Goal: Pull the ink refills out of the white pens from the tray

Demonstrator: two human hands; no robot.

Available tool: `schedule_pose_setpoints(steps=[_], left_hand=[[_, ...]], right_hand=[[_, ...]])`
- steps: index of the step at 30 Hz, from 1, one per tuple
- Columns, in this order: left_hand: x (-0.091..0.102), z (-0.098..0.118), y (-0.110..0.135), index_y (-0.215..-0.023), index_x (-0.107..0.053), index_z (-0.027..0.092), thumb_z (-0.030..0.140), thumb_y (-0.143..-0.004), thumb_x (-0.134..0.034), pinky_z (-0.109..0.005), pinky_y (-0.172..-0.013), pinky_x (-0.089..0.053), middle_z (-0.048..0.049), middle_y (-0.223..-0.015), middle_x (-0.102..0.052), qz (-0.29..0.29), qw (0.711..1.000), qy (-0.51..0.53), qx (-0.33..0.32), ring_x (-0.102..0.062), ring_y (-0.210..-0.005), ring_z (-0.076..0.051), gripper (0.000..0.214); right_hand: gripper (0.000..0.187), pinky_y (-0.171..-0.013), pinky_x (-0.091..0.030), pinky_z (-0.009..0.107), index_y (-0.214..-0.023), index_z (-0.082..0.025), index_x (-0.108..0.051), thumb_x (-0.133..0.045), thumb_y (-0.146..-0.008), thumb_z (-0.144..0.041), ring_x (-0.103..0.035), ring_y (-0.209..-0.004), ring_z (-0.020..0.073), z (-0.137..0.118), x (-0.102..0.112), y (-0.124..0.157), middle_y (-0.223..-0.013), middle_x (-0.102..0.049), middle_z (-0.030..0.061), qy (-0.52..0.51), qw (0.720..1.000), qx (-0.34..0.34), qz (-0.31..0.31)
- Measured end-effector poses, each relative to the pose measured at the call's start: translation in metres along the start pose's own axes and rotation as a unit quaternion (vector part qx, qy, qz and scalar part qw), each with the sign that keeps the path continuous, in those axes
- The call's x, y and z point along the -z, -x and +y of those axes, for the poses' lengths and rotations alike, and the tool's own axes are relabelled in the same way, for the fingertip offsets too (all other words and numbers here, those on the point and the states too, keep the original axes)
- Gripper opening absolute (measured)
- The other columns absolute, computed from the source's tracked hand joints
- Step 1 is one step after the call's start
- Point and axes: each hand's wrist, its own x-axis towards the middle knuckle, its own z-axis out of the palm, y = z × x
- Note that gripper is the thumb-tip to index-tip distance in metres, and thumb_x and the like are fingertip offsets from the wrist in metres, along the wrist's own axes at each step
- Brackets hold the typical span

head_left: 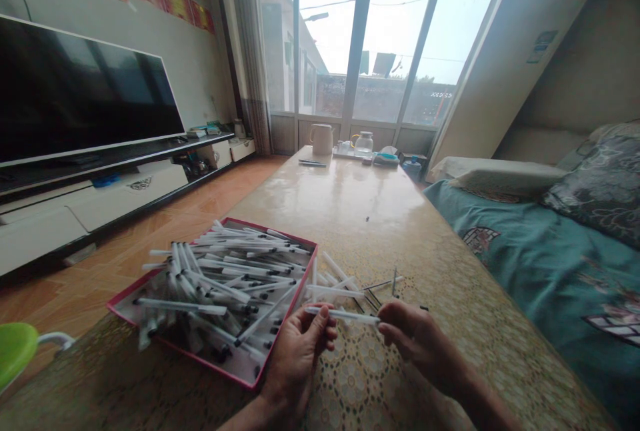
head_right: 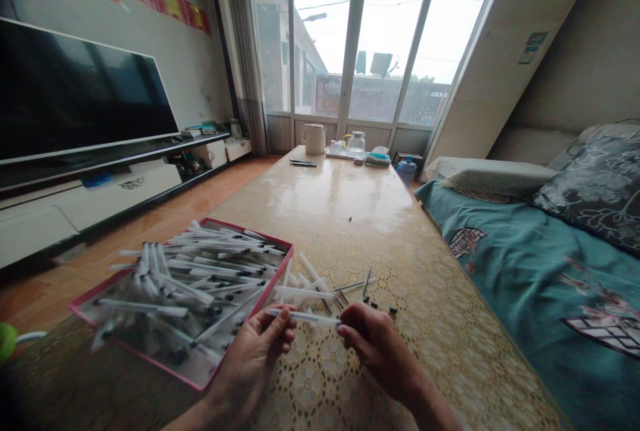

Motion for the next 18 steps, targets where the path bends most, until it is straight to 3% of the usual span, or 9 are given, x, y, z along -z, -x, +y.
schedule_pose_setpoints(steps=[5,11,16,18], left_hand=[[-0.0034,0.0032,0.0026,-0.075,-0.067,0.010,0.033,-0.058,-0.078,-0.016,-0.044,-0.040,-0.0010,-0.060,-0.061,0.011,1.000,0.001,0.007,-0.053,-0.050,-0.007,0.032],[-0.0029,0.0035,0.0024,-0.075,-0.067,0.011,0.032,-0.059,-0.078,-0.016,-0.045,-0.040,-0.0010,-0.061,-0.061,0.008,1.000,-0.002,0.006,-0.053,-0.050,-0.007,0.028],[-0.0022,0.0026,0.0017,-0.074,-0.067,0.010,0.033,-0.058,-0.078,-0.016,-0.045,-0.040,-0.0011,-0.060,-0.061,0.008,1.000,-0.001,0.006,-0.053,-0.050,-0.007,0.030],[-0.0021,0.0025,0.0018,-0.075,-0.067,0.010,0.032,-0.059,-0.078,-0.016,-0.045,-0.041,-0.0013,-0.061,-0.061,0.009,1.000,-0.003,0.007,-0.053,-0.050,-0.007,0.030]], right_hand=[[0.043,-0.055,-0.040,0.023,-0.067,-0.016,-0.058,-0.033,-0.092,-0.041,-0.052,-0.051,0.0113,0.0034,-0.0008,-0.0007,-0.054,-0.059,-0.0005,0.028,1.000,0.010,0.002],[0.029,-0.053,-0.040,0.021,-0.075,-0.017,-0.057,-0.044,-0.088,-0.040,-0.053,-0.053,0.0119,0.0027,-0.0015,-0.0005,-0.057,-0.059,-0.0016,0.027,1.000,0.002,-0.001],[0.041,-0.055,-0.041,0.022,-0.071,-0.017,-0.058,-0.032,-0.092,-0.041,-0.054,-0.049,0.0116,0.0072,-0.0025,-0.0001,-0.052,-0.059,-0.0016,0.035,0.999,0.006,-0.005],[0.036,-0.054,-0.041,0.021,-0.071,-0.017,-0.056,-0.037,-0.091,-0.040,-0.054,-0.050,0.0116,0.0078,-0.0024,0.0000,-0.053,-0.058,-0.0020,0.035,0.999,0.007,-0.003]])
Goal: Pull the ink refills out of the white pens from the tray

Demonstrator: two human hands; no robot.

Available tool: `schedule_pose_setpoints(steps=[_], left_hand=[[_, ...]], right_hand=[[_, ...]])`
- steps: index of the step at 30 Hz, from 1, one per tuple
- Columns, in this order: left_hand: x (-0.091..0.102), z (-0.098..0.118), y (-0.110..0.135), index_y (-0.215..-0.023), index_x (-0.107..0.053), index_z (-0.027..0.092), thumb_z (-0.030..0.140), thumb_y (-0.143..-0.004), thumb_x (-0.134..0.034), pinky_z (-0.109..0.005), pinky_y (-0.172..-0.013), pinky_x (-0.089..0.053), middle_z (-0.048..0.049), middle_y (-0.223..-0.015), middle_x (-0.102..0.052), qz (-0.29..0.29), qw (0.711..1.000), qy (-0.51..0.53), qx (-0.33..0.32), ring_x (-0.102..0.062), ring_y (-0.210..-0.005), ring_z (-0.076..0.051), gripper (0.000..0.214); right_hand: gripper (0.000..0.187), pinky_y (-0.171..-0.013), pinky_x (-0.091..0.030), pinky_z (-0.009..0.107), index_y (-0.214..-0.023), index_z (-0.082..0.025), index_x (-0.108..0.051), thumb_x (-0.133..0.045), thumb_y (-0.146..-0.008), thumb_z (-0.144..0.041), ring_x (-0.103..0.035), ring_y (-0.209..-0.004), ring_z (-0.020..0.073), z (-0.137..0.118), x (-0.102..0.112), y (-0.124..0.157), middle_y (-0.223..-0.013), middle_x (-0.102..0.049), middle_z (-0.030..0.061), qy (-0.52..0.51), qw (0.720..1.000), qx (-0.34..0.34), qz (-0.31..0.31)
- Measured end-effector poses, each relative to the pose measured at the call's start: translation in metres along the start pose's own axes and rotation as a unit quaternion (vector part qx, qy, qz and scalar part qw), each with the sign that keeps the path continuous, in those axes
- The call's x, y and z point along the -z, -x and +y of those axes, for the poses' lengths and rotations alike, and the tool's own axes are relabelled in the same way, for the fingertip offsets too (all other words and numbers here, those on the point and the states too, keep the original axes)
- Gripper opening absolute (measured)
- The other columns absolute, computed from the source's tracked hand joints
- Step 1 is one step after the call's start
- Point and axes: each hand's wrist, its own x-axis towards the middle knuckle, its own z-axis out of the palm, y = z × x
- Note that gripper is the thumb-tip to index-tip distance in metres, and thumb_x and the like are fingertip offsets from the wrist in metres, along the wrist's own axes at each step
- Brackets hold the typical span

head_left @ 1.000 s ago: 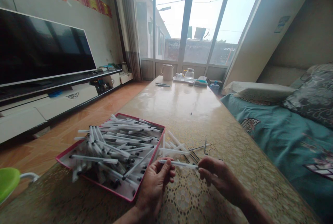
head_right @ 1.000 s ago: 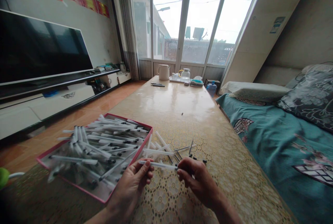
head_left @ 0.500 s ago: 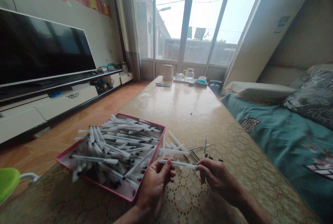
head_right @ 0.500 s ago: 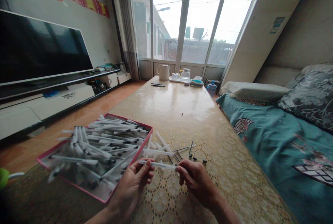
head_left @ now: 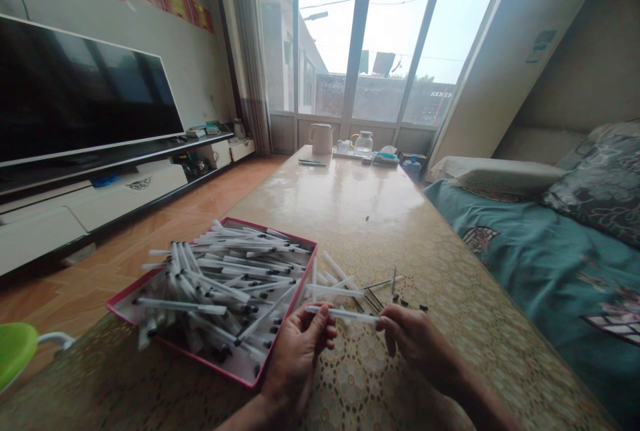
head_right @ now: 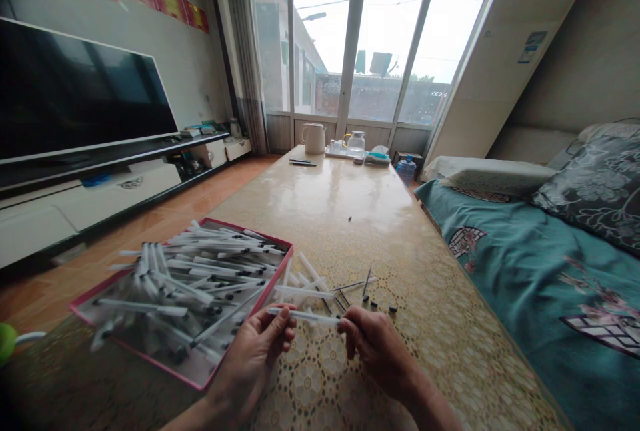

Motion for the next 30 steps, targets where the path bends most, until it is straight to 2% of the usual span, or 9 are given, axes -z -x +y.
schedule_pose_setpoints(steps=[3,5,8,12,17,22,26,30], left_hand=[[0.0007,-0.0007,-0.0003,-0.077,-0.067,0.010,0.032,-0.060,-0.078,-0.015,-0.045,-0.041,-0.0015,-0.062,-0.061,-0.005,1.000,0.000,-0.003,-0.053,-0.051,-0.007,0.030],[0.0013,-0.0012,-0.0008,-0.077,-0.067,0.010,0.033,-0.060,-0.078,-0.015,-0.045,-0.041,-0.0015,-0.062,-0.061,-0.007,1.000,0.002,-0.002,-0.053,-0.050,-0.007,0.030],[0.0014,-0.0012,-0.0010,-0.077,-0.067,0.010,0.033,-0.060,-0.077,-0.015,-0.045,-0.041,-0.0013,-0.061,-0.061,-0.005,1.000,0.000,-0.006,-0.054,-0.050,-0.007,0.030],[-0.0004,0.0004,0.0003,-0.075,-0.067,0.010,0.033,-0.058,-0.079,-0.015,-0.044,-0.041,-0.0011,-0.061,-0.061,0.003,1.000,0.000,-0.004,-0.054,-0.050,-0.007,0.030],[-0.0017,0.0019,0.0015,-0.074,-0.067,0.011,0.034,-0.056,-0.079,-0.015,-0.044,-0.042,-0.0010,-0.060,-0.061,0.006,1.000,0.002,0.000,-0.053,-0.050,-0.007,0.032],[-0.0013,0.0011,-0.0006,-0.074,-0.067,0.011,0.033,-0.056,-0.079,-0.015,-0.044,-0.041,-0.0007,-0.060,-0.061,0.005,1.000,0.005,-0.008,-0.053,-0.049,-0.007,0.031],[0.0000,-0.0003,-0.0022,-0.075,-0.067,0.011,0.032,-0.059,-0.078,-0.015,-0.044,-0.041,-0.0011,-0.061,-0.061,0.001,1.000,0.001,-0.004,-0.053,-0.050,-0.007,0.029],[0.0015,-0.0016,-0.0025,-0.077,-0.067,0.010,0.031,-0.062,-0.076,-0.014,-0.045,-0.042,-0.0013,-0.062,-0.062,-0.003,1.000,-0.001,-0.008,-0.054,-0.051,-0.006,0.027]], right_hand=[[0.027,-0.053,-0.040,0.020,-0.078,-0.017,-0.057,-0.044,-0.088,-0.039,-0.055,-0.053,0.0119,-0.0003,0.0002,0.0005,-0.057,-0.059,-0.0023,-0.008,1.000,-0.008,-0.006],[0.031,-0.054,-0.041,0.021,-0.080,-0.017,-0.059,-0.040,-0.089,-0.040,-0.055,-0.050,0.0117,-0.0001,0.0000,0.0007,-0.054,-0.059,-0.0024,-0.005,1.000,-0.011,-0.008],[0.040,-0.053,-0.040,0.022,-0.071,-0.017,-0.058,-0.033,-0.092,-0.040,-0.053,-0.046,0.0110,-0.0005,-0.0002,0.0003,-0.049,-0.057,-0.0024,0.006,1.000,-0.005,-0.003],[0.028,-0.050,-0.039,0.020,-0.078,-0.017,-0.056,-0.044,-0.087,-0.041,-0.055,-0.049,0.0115,-0.0029,0.0004,-0.0003,-0.054,-0.057,-0.0032,-0.008,1.000,-0.015,-0.001],[0.041,-0.053,-0.041,0.022,-0.072,-0.017,-0.058,-0.032,-0.092,-0.041,-0.054,-0.046,0.0111,0.0001,-0.0014,-0.0008,-0.049,-0.058,-0.0025,0.005,1.000,0.001,-0.004],[0.029,-0.050,-0.039,0.020,-0.079,-0.017,-0.056,-0.042,-0.089,-0.040,-0.055,-0.048,0.0110,0.0003,-0.0020,-0.0003,-0.053,-0.058,-0.0032,-0.019,1.000,-0.009,-0.005],[0.039,-0.051,-0.040,0.021,-0.074,-0.017,-0.058,-0.033,-0.092,-0.041,-0.052,-0.044,0.0107,0.0032,-0.0030,0.0000,-0.047,-0.056,-0.0031,-0.014,1.000,-0.009,-0.006],[0.027,-0.049,-0.039,0.019,-0.080,-0.017,-0.055,-0.042,-0.089,-0.039,-0.053,-0.046,0.0105,0.0041,-0.0037,-0.0003,-0.052,-0.056,-0.0039,-0.035,0.999,-0.010,-0.002]])
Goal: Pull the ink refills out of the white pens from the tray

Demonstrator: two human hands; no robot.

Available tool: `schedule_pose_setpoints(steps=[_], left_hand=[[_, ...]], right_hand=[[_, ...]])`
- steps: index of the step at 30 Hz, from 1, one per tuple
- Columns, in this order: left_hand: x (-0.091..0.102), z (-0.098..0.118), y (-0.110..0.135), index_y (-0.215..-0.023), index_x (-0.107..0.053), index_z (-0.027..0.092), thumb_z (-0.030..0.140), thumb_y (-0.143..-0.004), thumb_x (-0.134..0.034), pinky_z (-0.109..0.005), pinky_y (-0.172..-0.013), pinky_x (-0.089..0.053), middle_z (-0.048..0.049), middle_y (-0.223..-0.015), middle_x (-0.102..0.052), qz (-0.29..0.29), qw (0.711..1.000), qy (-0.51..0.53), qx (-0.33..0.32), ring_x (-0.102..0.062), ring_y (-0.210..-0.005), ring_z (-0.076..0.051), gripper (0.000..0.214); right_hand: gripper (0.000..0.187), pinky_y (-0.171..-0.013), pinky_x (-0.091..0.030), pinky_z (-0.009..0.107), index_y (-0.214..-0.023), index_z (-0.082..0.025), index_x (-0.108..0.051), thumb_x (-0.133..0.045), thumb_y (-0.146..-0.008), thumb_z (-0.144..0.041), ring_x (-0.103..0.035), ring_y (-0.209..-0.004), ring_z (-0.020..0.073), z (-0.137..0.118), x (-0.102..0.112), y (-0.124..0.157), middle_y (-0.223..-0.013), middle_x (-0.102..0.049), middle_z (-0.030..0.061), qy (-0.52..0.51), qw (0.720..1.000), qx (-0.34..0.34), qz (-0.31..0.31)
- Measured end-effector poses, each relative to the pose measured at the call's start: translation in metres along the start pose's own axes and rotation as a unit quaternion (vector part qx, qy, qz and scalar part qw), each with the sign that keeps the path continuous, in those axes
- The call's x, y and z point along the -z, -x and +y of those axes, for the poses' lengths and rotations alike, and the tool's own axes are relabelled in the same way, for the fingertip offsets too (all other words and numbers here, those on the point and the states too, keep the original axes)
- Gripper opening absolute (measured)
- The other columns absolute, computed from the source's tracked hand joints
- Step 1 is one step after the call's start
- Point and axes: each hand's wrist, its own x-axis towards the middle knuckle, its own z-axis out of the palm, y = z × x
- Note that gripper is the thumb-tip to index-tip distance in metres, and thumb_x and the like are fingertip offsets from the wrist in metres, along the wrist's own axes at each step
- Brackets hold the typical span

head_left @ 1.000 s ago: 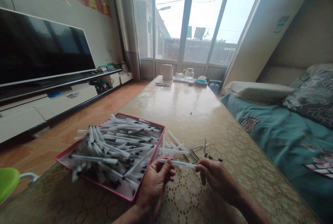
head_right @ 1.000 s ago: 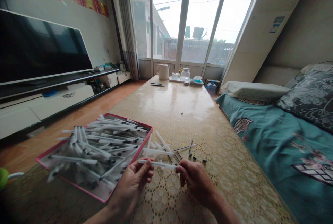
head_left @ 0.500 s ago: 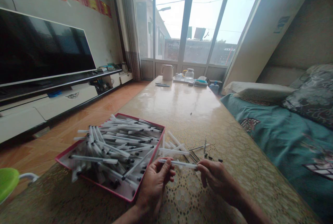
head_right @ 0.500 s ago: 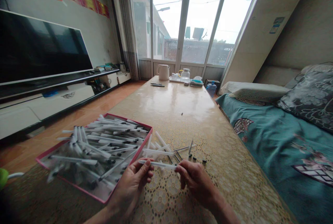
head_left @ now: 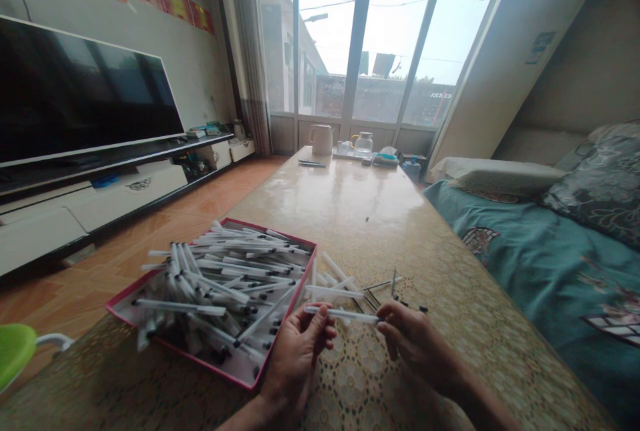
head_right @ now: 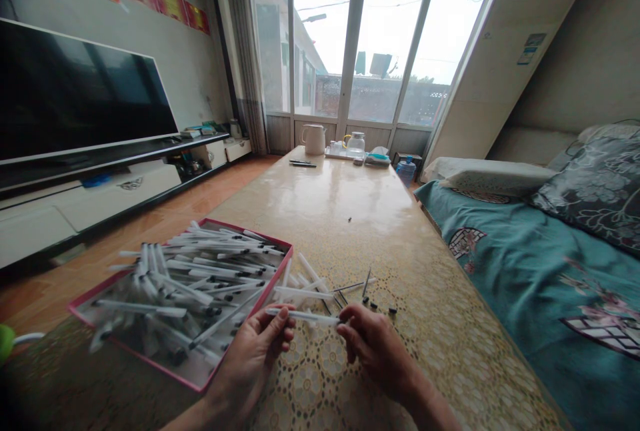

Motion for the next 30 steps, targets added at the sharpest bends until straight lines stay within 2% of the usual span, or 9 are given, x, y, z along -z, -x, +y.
schedule_pose_setpoints(steps=[2,6,11,16,20,24,30], left_hand=[[0.000,0.000,0.000,-0.077,-0.066,0.010,0.032,-0.063,-0.076,-0.014,-0.045,-0.042,-0.0012,-0.062,-0.062,-0.001,1.000,0.000,-0.002,-0.054,-0.051,-0.006,0.028],[-0.001,0.001,0.000,-0.077,-0.066,0.010,0.032,-0.061,-0.077,-0.015,-0.045,-0.042,-0.0007,-0.061,-0.061,0.003,1.000,-0.001,0.000,-0.054,-0.050,-0.006,0.029],[0.001,-0.003,-0.002,-0.075,-0.065,0.010,0.033,-0.060,-0.078,-0.015,-0.044,-0.042,-0.0009,-0.060,-0.061,0.000,1.000,0.006,-0.003,-0.054,-0.049,-0.007,0.030],[0.002,-0.005,-0.003,-0.076,-0.065,0.011,0.032,-0.061,-0.077,-0.015,-0.045,-0.043,-0.0009,-0.061,-0.062,-0.001,1.000,0.008,-0.005,-0.054,-0.050,-0.007,0.028],[0.001,-0.002,-0.001,-0.073,-0.065,0.011,0.033,-0.058,-0.079,-0.015,-0.044,-0.043,-0.0008,-0.061,-0.061,0.005,1.000,0.011,-0.003,-0.054,-0.050,-0.007,0.030],[-0.001,-0.001,0.001,-0.076,-0.066,0.011,0.032,-0.059,-0.078,-0.015,-0.045,-0.043,-0.0008,-0.062,-0.062,0.017,1.000,0.019,-0.001,-0.055,-0.051,-0.007,0.031],[-0.002,0.001,0.003,-0.076,-0.066,0.010,0.032,-0.058,-0.079,-0.015,-0.045,-0.043,-0.0006,-0.061,-0.061,0.015,1.000,0.026,0.007,-0.054,-0.050,-0.007,0.031]], right_hand=[[0.027,-0.049,-0.039,0.020,-0.082,-0.017,-0.055,-0.042,-0.089,-0.039,-0.054,-0.046,0.0107,0.000,0.000,0.000,-0.053,-0.056,-0.0037,0.001,1.000,-0.001,-0.007],[0.039,-0.050,-0.039,0.021,-0.075,-0.017,-0.058,-0.031,-0.092,-0.041,-0.052,-0.044,0.0108,0.000,0.000,-0.001,-0.048,-0.056,-0.0027,0.011,1.000,-0.003,-0.005],[0.025,-0.051,-0.040,0.020,-0.082,-0.018,-0.056,-0.043,-0.088,-0.038,-0.054,-0.049,0.0118,-0.003,0.000,0.000,-0.054,-0.060,-0.0023,0.011,1.000,-0.008,-0.007],[0.038,-0.054,-0.041,0.023,-0.073,-0.018,-0.057,-0.033,-0.092,-0.041,-0.054,-0.047,0.0120,-0.002,-0.001,-0.002,-0.049,-0.060,-0.0014,0.012,1.000,0.006,0.006],[0.032,-0.042,-0.039,0.020,-0.074,-0.018,-0.052,-0.040,-0.088,-0.045,-0.055,-0.044,0.0108,-0.003,0.004,-0.002,-0.061,-0.062,-0.0004,-0.082,0.995,-0.046,-0.011],[0.028,-0.037,-0.037,0.019,-0.081,-0.020,-0.046,-0.053,-0.080,-0.047,-0.057,-0.043,0.0101,-0.005,0.011,-0.001,-0.074,-0.063,-0.0006,-0.204,0.973,-0.104,-0.005],[0.030,-0.033,-0.027,0.016,-0.074,-0.019,-0.048,-0.057,-0.077,-0.048,-0.035,-0.034,0.0025,-0.009,0.001,-0.004,-0.059,-0.051,-0.0069,-0.262,0.959,-0.105,-0.018]])
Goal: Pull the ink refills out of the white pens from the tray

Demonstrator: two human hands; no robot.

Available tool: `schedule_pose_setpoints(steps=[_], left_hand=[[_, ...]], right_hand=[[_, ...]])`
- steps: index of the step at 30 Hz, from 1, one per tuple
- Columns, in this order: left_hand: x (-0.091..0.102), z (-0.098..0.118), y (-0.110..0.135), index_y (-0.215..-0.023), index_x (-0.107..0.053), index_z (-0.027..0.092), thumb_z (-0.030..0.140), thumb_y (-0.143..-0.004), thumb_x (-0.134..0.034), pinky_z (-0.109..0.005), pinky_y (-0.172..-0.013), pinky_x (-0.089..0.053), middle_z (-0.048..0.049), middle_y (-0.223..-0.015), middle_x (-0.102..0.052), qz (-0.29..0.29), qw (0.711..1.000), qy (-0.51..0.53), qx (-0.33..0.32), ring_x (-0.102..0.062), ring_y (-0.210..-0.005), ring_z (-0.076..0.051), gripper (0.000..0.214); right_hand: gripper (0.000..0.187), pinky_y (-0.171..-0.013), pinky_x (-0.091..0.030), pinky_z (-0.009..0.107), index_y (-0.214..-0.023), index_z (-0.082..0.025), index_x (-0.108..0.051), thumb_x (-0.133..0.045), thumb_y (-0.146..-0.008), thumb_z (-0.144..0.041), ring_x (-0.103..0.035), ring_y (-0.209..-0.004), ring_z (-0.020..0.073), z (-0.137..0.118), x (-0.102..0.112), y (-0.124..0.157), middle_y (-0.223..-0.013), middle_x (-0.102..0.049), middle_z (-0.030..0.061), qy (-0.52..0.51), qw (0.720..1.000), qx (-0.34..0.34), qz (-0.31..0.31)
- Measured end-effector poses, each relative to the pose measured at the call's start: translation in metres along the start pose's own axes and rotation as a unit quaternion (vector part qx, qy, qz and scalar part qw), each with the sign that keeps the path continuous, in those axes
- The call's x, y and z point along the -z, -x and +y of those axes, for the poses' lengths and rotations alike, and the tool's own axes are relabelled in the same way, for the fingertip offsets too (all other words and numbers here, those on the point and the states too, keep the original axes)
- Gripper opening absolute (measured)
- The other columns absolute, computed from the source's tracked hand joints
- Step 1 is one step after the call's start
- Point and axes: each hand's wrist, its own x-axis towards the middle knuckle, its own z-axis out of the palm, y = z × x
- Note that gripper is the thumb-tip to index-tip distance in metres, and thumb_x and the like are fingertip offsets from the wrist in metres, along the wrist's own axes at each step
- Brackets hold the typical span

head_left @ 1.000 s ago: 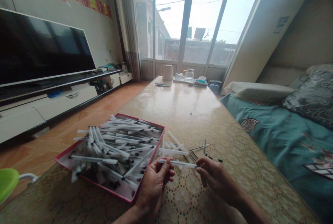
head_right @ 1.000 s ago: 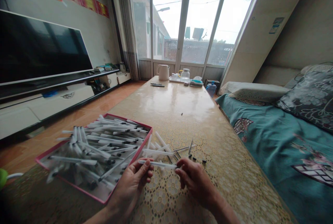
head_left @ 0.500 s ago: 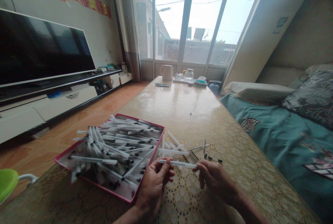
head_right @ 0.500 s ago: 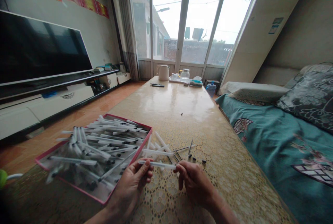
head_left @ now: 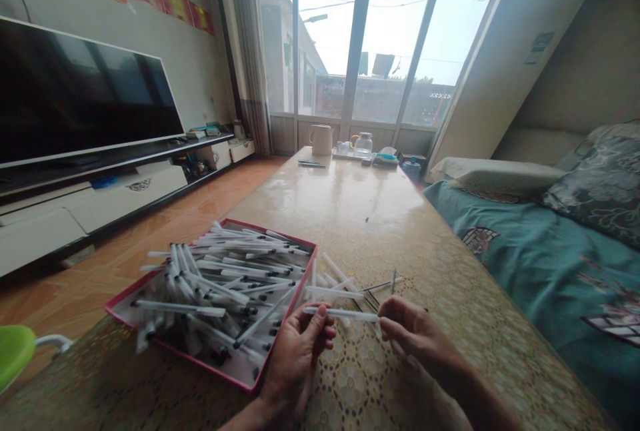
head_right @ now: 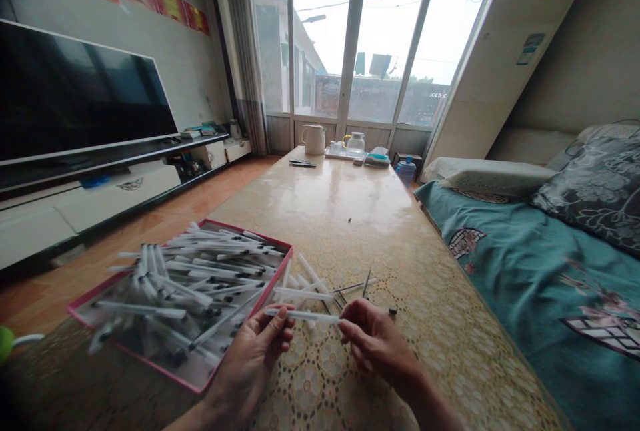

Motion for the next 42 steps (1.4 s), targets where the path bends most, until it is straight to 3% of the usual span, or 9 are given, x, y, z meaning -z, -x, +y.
schedule_pose_setpoints(steps=[5,10,15,21,25,31,34,37,42], left_hand=[[0.001,-0.001,-0.001,-0.076,-0.065,0.010,0.030,-0.058,-0.079,-0.015,-0.045,-0.043,-0.0013,-0.062,-0.061,-0.003,1.000,0.007,-0.002,-0.055,-0.050,-0.007,0.031],[0.001,0.000,-0.001,-0.082,-0.063,0.012,0.029,-0.060,-0.078,-0.016,-0.046,-0.044,-0.0016,-0.063,-0.063,0.015,1.000,0.016,-0.005,-0.056,-0.051,-0.008,0.031],[0.000,0.000,-0.002,-0.085,-0.062,0.011,0.027,-0.063,-0.076,-0.017,-0.045,-0.044,-0.0017,-0.063,-0.061,0.019,1.000,-0.001,-0.009,-0.055,-0.050,-0.008,0.030],[0.000,0.000,0.002,-0.125,-0.042,0.016,0.023,-0.070,-0.069,-0.018,-0.048,-0.044,-0.0014,-0.068,-0.062,0.007,0.998,-0.033,-0.048,-0.057,-0.054,-0.010,0.061],[-0.003,0.002,0.006,-0.138,-0.020,0.019,0.024,-0.070,-0.068,-0.020,-0.048,-0.044,-0.0022,-0.070,-0.064,0.000,0.996,-0.052,-0.067,-0.057,-0.055,-0.012,0.083],[-0.010,0.007,0.021,-0.115,-0.049,0.018,0.028,-0.075,-0.060,-0.022,-0.045,-0.044,-0.0005,-0.068,-0.059,-0.066,0.980,-0.152,-0.109,-0.056,-0.052,-0.013,0.042],[-0.015,0.022,0.044,-0.093,-0.060,0.018,0.020,-0.076,-0.057,-0.022,-0.048,-0.043,-0.0023,-0.068,-0.059,-0.178,0.930,-0.311,-0.087,-0.058,-0.056,-0.015,0.018],[-0.013,0.051,0.057,-0.086,-0.063,0.019,0.010,-0.072,-0.055,-0.024,-0.057,-0.043,-0.0049,-0.075,-0.063,-0.273,0.813,-0.491,-0.149,-0.059,-0.065,-0.017,0.018],[0.016,0.105,0.023,-0.081,-0.059,0.019,0.008,-0.079,-0.045,-0.029,-0.068,-0.041,-0.0049,-0.083,-0.059,-0.151,0.640,-0.696,-0.291,-0.055,-0.077,-0.019,0.018]], right_hand=[[0.033,-0.033,-0.019,0.015,-0.067,-0.018,-0.049,-0.059,-0.074,-0.048,-0.027,-0.034,0.0018,0.003,0.006,-0.001,-0.050,-0.040,-0.0093,-0.023,0.999,-0.020,0.027],[0.026,-0.033,-0.025,0.015,-0.069,-0.019,-0.048,-0.069,-0.062,-0.033,-0.035,-0.037,0.0039,0.007,0.050,0.003,-0.051,-0.044,-0.0086,-0.136,0.955,-0.005,0.262],[0.028,-0.036,-0.036,0.016,-0.072,-0.021,-0.044,-0.064,-0.064,-0.039,-0.042,-0.038,0.0050,0.019,0.064,-0.006,-0.055,-0.047,-0.0082,-0.133,0.918,0.042,0.370],[0.031,-0.061,-0.052,0.028,-0.082,-0.020,-0.051,-0.062,-0.071,-0.047,-0.063,-0.067,0.0168,0.028,0.030,-0.034,-0.076,-0.063,0.0016,-0.043,0.936,0.096,0.335],[0.035,-0.082,-0.048,0.036,-0.087,-0.019,-0.058,-0.060,-0.072,-0.051,-0.062,-0.089,0.0229,0.024,0.015,-0.039,-0.094,-0.066,0.0079,0.017,0.949,0.125,0.288],[0.028,-0.090,-0.042,0.036,-0.091,-0.021,-0.060,-0.054,-0.079,-0.045,-0.058,-0.101,0.0232,0.022,0.018,-0.028,-0.103,-0.065,0.0074,0.065,0.949,0.130,0.281],[0.029,-0.080,-0.047,0.036,-0.095,-0.020,-0.057,-0.051,-0.081,-0.045,-0.061,-0.091,0.0236,0.025,0.022,-0.023,-0.096,-0.065,0.0083,0.074,0.939,0.122,0.315],[0.030,-0.071,-0.050,0.034,-0.095,-0.019,-0.055,-0.051,-0.081,-0.045,-0.063,-0.082,0.0224,0.028,0.025,-0.021,-0.091,-0.065,0.0083,0.075,0.934,0.121,0.329],[0.034,-0.063,-0.051,0.033,-0.099,-0.017,-0.052,-0.052,-0.081,-0.045,-0.064,-0.074,0.0215,0.031,0.027,-0.020,-0.089,-0.065,0.0095,0.074,0.935,0.114,0.327]])
